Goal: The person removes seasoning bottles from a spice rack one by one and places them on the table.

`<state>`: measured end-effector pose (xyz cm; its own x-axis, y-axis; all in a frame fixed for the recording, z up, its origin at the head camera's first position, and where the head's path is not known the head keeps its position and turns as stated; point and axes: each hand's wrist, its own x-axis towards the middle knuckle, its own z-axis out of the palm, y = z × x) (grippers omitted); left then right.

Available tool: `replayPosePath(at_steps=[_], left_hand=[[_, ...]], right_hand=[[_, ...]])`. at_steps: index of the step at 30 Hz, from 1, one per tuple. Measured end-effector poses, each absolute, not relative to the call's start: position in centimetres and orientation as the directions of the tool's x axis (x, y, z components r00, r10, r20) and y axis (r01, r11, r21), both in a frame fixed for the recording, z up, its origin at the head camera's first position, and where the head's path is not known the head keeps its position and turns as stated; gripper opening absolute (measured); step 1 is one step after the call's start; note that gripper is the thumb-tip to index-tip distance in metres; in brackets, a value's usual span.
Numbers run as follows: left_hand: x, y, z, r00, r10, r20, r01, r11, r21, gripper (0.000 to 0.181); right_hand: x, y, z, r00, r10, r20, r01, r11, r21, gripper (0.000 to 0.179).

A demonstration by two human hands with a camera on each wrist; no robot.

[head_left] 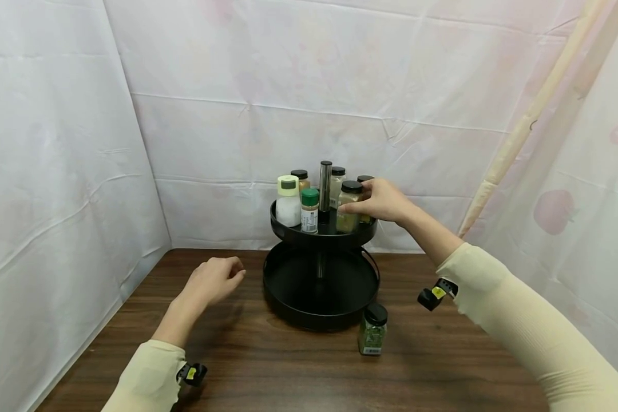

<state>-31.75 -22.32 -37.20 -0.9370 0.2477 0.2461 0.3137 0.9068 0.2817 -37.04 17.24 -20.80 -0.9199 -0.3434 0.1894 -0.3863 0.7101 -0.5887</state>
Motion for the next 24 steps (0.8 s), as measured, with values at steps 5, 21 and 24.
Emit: replayPosePath(at_steps=[5, 21, 24], left_hand=[[-31.8, -22.4, -37.2, -0.936, 0.246, 0.251, 0.314, 0.907, 0.282, 0.021], [-31.6, -22.8, -37.3, -0.946, 0.235, 0.225, 0.295, 0.910, 0.292, 0.022], [-31.6, -22.8, -37.3, -0.944, 0.237, 0.228, 0.299, 0.908, 0.292, 0.021]], right_hand=[[-36.7, 17.2, -20.0, -0.924, -0.333, 0.185, -0.375, 0.703, -0.604, 0.062], [-36.1, 17.2, -18.8, -0.926, -0.328, 0.189, -0.372, 0.698, -0.611, 0.079], [-35.9, 17.3, -18.5, -0.922, -0.330, 0.204, -0.383, 0.692, -0.612, 0.070]])
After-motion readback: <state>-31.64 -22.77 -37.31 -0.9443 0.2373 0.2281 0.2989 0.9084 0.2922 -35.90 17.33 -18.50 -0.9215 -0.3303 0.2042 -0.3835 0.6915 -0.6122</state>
